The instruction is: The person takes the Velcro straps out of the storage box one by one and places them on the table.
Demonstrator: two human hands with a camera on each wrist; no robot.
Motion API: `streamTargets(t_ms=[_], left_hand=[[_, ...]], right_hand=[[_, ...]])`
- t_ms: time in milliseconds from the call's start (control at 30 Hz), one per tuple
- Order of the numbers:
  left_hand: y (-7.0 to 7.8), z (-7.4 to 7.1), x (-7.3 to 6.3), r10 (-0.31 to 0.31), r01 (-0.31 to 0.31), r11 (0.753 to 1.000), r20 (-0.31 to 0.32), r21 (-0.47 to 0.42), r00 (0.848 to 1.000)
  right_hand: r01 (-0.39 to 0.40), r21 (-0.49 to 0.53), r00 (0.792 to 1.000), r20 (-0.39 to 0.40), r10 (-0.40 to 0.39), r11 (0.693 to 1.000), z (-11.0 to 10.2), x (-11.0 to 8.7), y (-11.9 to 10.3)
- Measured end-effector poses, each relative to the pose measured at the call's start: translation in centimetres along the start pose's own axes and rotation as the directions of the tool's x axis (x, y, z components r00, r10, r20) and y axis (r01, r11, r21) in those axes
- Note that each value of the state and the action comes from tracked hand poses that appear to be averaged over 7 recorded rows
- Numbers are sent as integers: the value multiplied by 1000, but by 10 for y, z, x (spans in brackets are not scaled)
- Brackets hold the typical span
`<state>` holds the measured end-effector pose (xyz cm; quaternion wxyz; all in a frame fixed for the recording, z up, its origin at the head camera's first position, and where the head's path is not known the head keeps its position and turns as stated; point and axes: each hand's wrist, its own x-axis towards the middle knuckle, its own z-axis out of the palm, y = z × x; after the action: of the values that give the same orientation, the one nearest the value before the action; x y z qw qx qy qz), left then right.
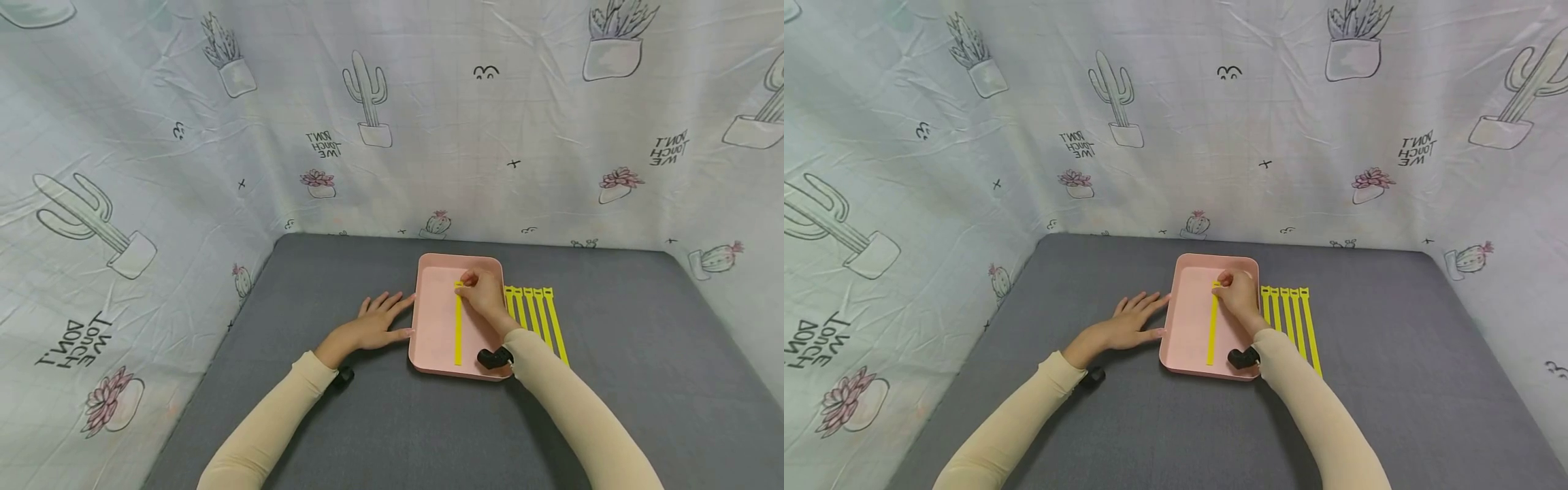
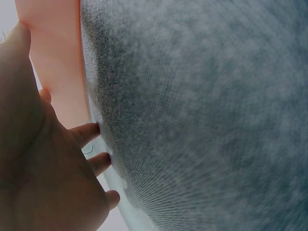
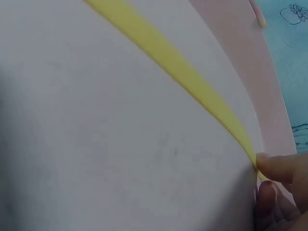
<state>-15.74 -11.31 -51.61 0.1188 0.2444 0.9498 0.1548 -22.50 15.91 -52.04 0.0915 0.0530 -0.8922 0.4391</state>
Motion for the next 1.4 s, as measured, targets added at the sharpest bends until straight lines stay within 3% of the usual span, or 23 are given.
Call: streamTargets(t_ms=[467, 567, 700, 833, 1033, 1300, 1400], left_hand=[[17, 9, -14, -17, 17, 1000, -8, -17, 1000], [21, 11, -17, -25, 24, 1000, -6, -17, 1000], [26, 13, -21, -30, 29, 999, -8, -20, 1000], [31, 14, -25, -32, 31, 999, -19, -30, 999], [38, 18, -32, -41, 40, 999, -21, -33, 999], [39, 18, -35, -40, 39, 998, -21, -51, 999], [39, 18, -35, -41, 40, 998, -24, -47, 999]], right_hand=[[172, -62, 985, 24, -171, 983, -10, -18, 1], [187, 10, 982, 29, -187, 982, -13, -21, 0], [187, 203, 980, 31, -197, 961, -25, -27, -6], [181, 310, 980, 26, -199, 933, -48, -36, -22], [234, 367, 968, 1, -252, 900, -93, -52, -46], [248, 470, 963, -22, -269, 847, -148, -66, -57], [245, 529, 960, -17, -278, 813, -172, -71, -61]])
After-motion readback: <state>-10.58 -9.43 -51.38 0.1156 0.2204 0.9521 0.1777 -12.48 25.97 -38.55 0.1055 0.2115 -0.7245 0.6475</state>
